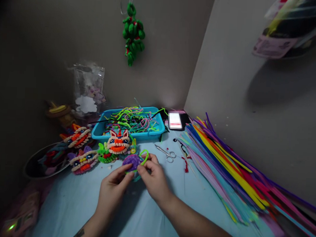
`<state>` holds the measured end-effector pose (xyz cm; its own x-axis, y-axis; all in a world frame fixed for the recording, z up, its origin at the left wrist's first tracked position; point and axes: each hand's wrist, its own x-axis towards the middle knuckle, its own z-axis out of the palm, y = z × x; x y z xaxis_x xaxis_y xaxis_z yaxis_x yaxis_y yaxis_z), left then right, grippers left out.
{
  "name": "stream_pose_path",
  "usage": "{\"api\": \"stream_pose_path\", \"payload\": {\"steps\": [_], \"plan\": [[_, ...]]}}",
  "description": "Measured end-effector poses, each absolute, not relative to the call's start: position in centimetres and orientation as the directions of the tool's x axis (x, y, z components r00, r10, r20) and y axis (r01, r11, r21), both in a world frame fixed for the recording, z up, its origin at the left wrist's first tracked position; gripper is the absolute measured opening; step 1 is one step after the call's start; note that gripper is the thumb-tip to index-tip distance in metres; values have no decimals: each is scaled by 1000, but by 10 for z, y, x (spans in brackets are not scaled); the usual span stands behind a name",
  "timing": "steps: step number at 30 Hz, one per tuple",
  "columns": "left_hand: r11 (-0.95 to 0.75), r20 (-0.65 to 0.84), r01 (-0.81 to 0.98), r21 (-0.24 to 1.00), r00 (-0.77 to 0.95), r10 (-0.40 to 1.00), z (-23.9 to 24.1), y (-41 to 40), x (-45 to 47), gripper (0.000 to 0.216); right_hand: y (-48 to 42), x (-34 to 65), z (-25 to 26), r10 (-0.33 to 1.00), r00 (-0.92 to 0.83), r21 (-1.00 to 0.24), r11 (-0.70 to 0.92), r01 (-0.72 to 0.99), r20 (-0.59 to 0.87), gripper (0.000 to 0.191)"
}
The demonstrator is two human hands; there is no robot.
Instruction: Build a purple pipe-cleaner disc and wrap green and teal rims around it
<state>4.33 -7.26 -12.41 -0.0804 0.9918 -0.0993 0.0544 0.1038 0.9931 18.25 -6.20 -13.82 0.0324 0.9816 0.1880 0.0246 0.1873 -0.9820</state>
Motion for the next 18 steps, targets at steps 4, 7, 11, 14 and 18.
{"api": "stream_pose_path", "payload": {"steps": [4,7,11,14,18], "plan": [[125,-127,-24,992,-102,987,-124,-70,42,48,-62,185,-138,973,79,-975,214,54,218,28],[148,-156,-76,986,-115,981,-124,-69,40,49,-57,191,-140,954,199,-974,219,53,225,23],[171,-183,-138,976,-85,979,-122,-69,39,49,-45,202,-147,949,286,-991,120,60,132,27],[181,-195,-168,969,-71,978,-120,-69,39,51,-39,209,-149,975,202,-994,77,81,92,31],[183,-196,-165,969,-60,979,-120,-69,40,50,-39,214,-144,974,183,-989,117,93,133,17]]}}
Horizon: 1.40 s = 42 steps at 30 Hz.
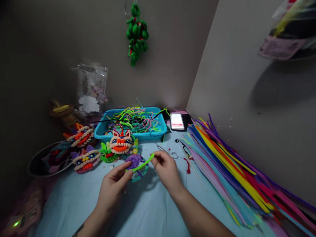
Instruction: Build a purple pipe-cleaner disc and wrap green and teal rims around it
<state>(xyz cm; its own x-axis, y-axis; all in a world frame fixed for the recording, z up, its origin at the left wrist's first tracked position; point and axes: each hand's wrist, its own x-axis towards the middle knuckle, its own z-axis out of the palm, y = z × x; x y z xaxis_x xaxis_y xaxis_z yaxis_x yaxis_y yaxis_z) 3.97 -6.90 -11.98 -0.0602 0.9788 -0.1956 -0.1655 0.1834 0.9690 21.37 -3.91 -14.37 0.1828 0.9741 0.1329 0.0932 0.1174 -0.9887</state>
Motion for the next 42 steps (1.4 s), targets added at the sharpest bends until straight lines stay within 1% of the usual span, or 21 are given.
{"api": "stream_pose_path", "payload": {"steps": [4,7,9,11,12,14,17,20,24,29,34,38,42], "plan": [[175,-185,-166,971,-49,982,-121,-68,39,48,-41,217,-138,957,232,-983,154,98,174,14],[164,-176,-170,972,-57,983,-120,-68,38,48,-39,218,-136,944,278,-984,169,61,179,15],[166,-181,-183,969,-63,982,-119,-68,38,48,-38,217,-136,955,260,-989,146,12,144,23],[170,-188,-211,963,-65,980,-119,-68,38,49,-37,214,-137,977,196,-995,95,-37,86,37],[173,-190,-228,958,-57,980,-119,-68,37,49,-36,213,-138,986,156,-996,66,-52,57,41],[182,-195,-261,948,-23,981,-119,-68,37,48,-36,209,-141,996,87,-997,12,-76,6,38],[214,-210,-318,924,47,977,-120,-68,37,48,-36,205,-144,998,42,-992,-45,-121,-50,28],[238,-232,-382,893,63,971,-119,-68,36,47,-37,204,-144,998,18,-989,-61,-137,-64,23],[256,-241,-405,878,88,967,-120,-67,36,46,-39,206,-139,999,27,-991,-40,-125,-44,24],[255,-243,-383,888,82,967,-119,-65,37,47,-40,212,-137,992,130,-994,22,-107,8,20],[290,-281,-416,862,84,956,-115,-66,38,48,-39,210,-138,997,68,-992,-21,-126,-30,23],[299,-280,-420,857,107,954,-115,-67,38,49,-39,206,-139,999,32,-995,-17,-102,-20,23],[323,-299,-455,829,126,946,-115,-67,37,48,-41,202,-141,999,14,-991,-44,-126,-46,28]]}}
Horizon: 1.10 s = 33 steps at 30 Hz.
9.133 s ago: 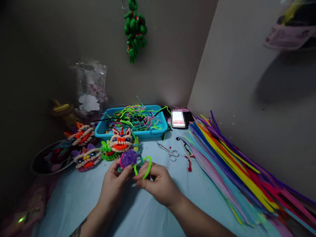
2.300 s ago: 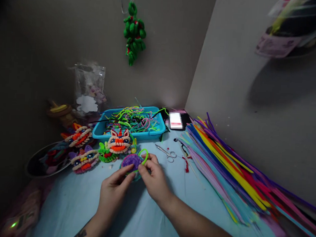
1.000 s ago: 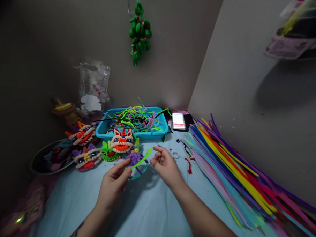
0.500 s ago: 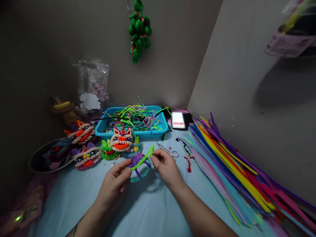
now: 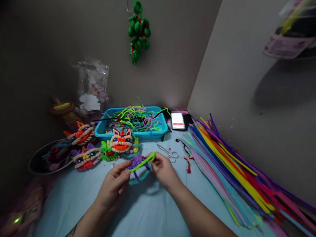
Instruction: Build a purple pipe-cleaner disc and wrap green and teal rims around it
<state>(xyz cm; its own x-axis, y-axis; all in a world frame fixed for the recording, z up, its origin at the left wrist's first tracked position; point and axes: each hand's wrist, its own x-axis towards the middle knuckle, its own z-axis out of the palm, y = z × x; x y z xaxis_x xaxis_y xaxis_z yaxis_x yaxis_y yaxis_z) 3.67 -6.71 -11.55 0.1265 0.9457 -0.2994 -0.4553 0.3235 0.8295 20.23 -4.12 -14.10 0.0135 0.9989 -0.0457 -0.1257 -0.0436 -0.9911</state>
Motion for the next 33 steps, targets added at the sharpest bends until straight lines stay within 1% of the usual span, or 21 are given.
{"api": "stream_pose_path", "payload": {"steps": [4,6,8,10,13,16,18,21,26,29,31,33], "plan": [[335,-303,-476,813,145,942,-115,-67,36,46,-45,197,-143,997,-67,-987,-43,-157,-32,28],[322,-294,-478,817,134,946,-116,-66,35,46,-45,197,-143,997,-71,-987,-35,-156,-24,27],[301,-285,-466,832,107,953,-117,-65,34,46,-43,201,-143,999,-6,-989,-41,-144,-41,24],[275,-274,-428,861,66,959,-118,-63,34,46,-39,208,-143,991,120,-987,-31,-158,-50,22],[237,-248,-323,916,6,969,-119,-60,34,45,-35,218,-139,953,302,-973,59,-221,-11,25],[220,-234,-254,942,-27,972,-120,-59,34,45,-35,222,-134,931,364,-956,131,-263,27,27],[224,-237,-243,944,-26,971,-121,-59,34,44,-38,221,-132,941,335,-955,136,-264,41,25],[247,-253,-238,939,8,968,-122,-60,36,45,-43,216,-133,970,237,-969,115,-220,61,23],[260,-254,-270,927,58,965,-120,-62,39,45,-47,212,-134,983,129,-990,135,-49,128,16],[258,-248,-292,921,71,966,-118,-62,40,46,-48,212,-130,971,89,-975,217,43,220,11],[260,-249,-297,919,76,966,-117,-62,40,46,-48,211,-128,964,68,-965,254,59,258,11],[260,-249,-297,919,78,965,-117,-62,41,45,-48,210,-127,971,29,-971,235,38,236,12]]}}
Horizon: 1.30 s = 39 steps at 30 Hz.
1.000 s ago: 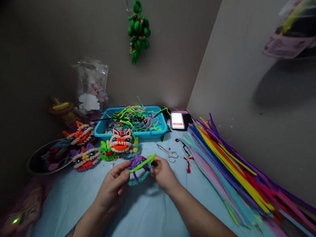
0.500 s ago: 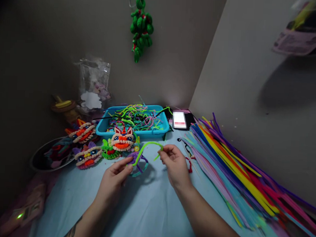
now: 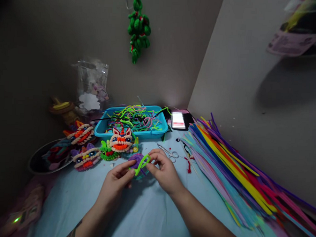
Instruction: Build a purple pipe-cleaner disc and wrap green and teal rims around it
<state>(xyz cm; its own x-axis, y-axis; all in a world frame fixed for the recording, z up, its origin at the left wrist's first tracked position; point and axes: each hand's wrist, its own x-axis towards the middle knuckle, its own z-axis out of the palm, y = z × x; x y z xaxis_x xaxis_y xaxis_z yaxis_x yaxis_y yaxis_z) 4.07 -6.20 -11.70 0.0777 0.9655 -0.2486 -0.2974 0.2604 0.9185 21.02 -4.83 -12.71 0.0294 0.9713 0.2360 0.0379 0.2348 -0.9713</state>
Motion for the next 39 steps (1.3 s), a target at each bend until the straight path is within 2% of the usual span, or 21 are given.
{"api": "stream_pose_path", "payload": {"steps": [4,10,20,27,30,34,39], "plan": [[254,-238,-287,924,89,967,-119,-62,41,46,-50,210,-131,982,-65,-984,177,11,176,12],[243,-228,-245,938,91,970,-124,-63,41,45,-54,207,-132,978,-130,-984,173,45,165,9],[208,-195,-273,939,76,978,-123,-61,42,46,-56,204,-127,954,-114,-929,296,223,276,6],[146,-132,-207,967,81,988,-127,-64,41,46,-58,201,-128,967,-66,-917,253,309,245,2],[65,-61,-132,989,31,998,-126,-66,41,46,-57,200,-132,966,14,-934,245,260,258,4],[-29,32,24,999,-137,990,-123,-69,42,29,-55,198,-136,966,95,-955,219,198,241,7],[-110,120,291,950,-17,993,-125,-68,42,17,-55,196,-135,974,104,-961,178,210,203,8]]}}
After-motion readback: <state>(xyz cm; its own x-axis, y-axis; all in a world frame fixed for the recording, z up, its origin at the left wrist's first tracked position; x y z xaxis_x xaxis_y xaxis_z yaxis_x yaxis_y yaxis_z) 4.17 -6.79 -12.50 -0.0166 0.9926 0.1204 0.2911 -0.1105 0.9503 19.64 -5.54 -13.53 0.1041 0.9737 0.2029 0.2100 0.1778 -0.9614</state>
